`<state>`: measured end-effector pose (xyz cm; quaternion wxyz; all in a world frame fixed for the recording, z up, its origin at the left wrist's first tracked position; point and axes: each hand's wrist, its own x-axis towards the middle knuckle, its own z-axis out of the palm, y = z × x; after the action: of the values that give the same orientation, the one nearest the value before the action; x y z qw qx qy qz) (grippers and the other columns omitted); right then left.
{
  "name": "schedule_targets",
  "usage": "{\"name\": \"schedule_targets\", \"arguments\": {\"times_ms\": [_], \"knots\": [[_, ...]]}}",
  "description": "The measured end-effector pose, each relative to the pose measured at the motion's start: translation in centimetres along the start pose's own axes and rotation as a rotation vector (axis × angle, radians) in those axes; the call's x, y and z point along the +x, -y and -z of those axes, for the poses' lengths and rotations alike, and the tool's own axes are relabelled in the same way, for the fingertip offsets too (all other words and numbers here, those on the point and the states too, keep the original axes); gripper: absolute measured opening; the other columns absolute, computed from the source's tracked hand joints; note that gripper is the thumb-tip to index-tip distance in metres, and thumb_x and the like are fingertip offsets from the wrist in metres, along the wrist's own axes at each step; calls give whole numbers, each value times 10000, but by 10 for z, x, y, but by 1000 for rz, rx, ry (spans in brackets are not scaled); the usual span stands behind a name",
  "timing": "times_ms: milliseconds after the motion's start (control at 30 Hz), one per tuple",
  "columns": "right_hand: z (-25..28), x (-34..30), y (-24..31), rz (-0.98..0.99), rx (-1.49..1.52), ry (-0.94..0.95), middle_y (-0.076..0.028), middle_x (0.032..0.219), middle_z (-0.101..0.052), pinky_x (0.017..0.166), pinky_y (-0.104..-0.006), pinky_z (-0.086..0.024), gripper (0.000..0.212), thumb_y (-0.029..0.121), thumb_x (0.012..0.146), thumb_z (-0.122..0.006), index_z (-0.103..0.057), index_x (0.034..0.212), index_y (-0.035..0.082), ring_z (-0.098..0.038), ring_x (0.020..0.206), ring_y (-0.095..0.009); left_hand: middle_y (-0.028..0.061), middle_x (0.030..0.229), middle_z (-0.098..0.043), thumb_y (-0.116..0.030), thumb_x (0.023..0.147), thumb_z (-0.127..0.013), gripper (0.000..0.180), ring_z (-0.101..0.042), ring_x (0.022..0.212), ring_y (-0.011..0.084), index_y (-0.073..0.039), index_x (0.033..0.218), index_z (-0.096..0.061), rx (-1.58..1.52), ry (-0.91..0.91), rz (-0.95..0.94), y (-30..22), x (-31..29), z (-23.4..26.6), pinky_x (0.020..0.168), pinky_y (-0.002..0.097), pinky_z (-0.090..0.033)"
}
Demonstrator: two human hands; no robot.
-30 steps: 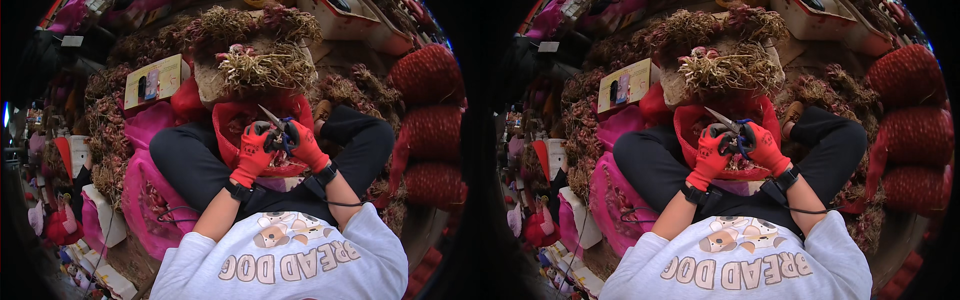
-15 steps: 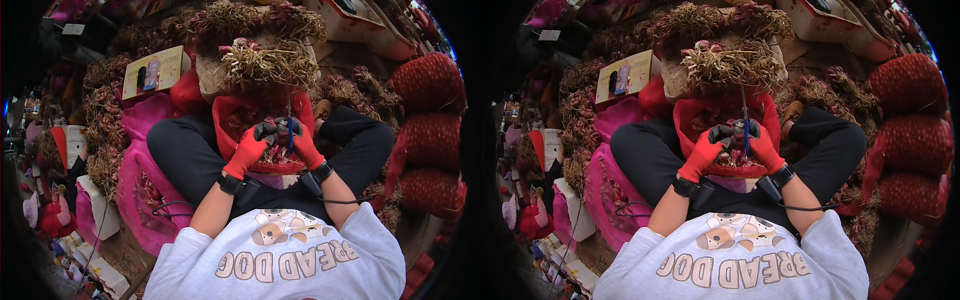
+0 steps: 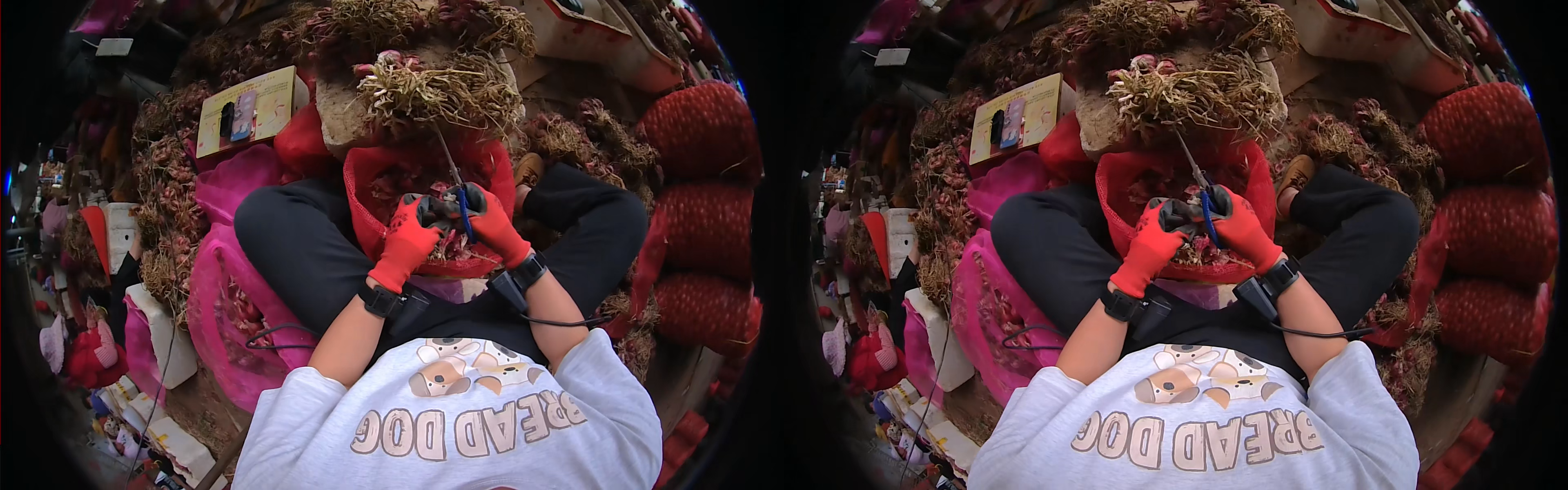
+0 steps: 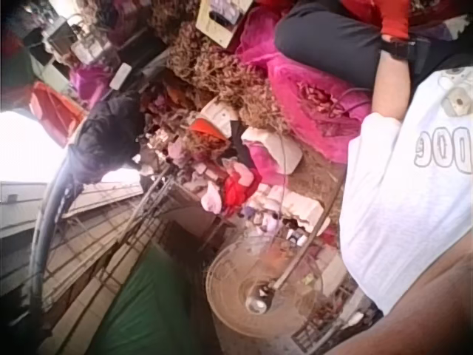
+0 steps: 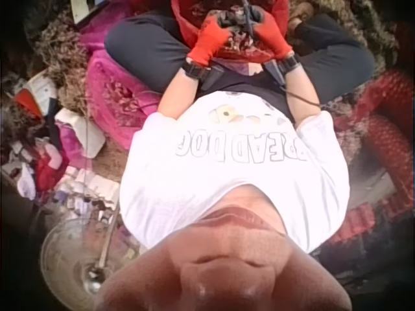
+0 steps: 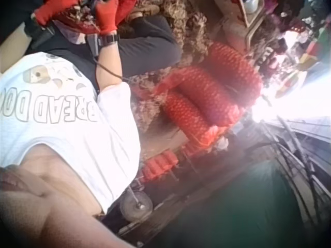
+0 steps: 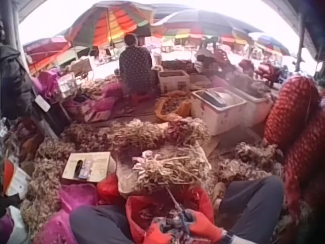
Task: Processing or trimming dried shallots or onions using scissors.
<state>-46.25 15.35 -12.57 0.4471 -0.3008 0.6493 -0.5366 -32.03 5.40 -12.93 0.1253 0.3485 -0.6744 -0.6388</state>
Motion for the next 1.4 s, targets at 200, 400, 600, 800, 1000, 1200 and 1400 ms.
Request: {"name": "schedule_targets", "arguments": {"times_ms": [200,400,600,800,1000,1200,1400], "knots": [[-1,4,-6,133,-17,-89,-53,855,-646,726,-280,-482,266,117,794,-710,-583,1002,9,-585,786,-93,130,1026,-518,-15,601,-723,324,-583,914,280,-11,904,-607,328,-153,-223,-6,0,-10,777,337,-484],[-5,4,-9,98,1,-130,-57,874,-660,738,-278,-483,290,118,779,-725,-585,1009,12,-596,801,-100,105,970,-549,16,643,-696,247,-615,842,235,-12,880,-632,352,-197,-258,-4,-1,-12,744,315,-480],[-12,4,-15,160,70,-166,-49,946,-657,792,-271,-479,327,85,770,-721,-577,1055,15,-601,870,-105,102,951,-552,34,667,-666,213,-612,823,233,-6,873,-628,167,-211,-210,2,0,-13,741,314,-478],[-15,2,-16,190,129,-178,-52,993,-649,820,-275,-480,348,38,777,-694,-558,1096,9,-611,901,-122,109,937,-551,17,663,-672,196,-600,829,253,-5,851,-622,225,-184,-190,-16,-3,-10,731,325,-475],[-18,0,-13,73,377,-200,-56,990,-638,814,-267,-503,308,6,808,-647,-547,1099,4,-620,909,-129,124,928,-555,10,653,-660,182,-589,820,279,-12,827,-613,345,-187,-279,-8,-1,-10,731,333,-473],[4,8,-9,-47,652,-292,-50,1021,-628,779,-248,-518,263,68,870,-600,-544,1121,18,-624,916,-135,118,941,-554,42,645,-629,177,-592,824,280,-15,812,-612,285,65,-312,-4,-21,-30,735,336,-481],[22,13,-11,132,781,-184,-40,1088,-611,745,-235,-518,320,99,877,-607,-542,1183,31,-609,901,-108,96,935,-541,-14,690,-693,330,-577,802,233,-17,1007,-601,293,-160,-436,-24,-7,-17,723,317,-471]]}}
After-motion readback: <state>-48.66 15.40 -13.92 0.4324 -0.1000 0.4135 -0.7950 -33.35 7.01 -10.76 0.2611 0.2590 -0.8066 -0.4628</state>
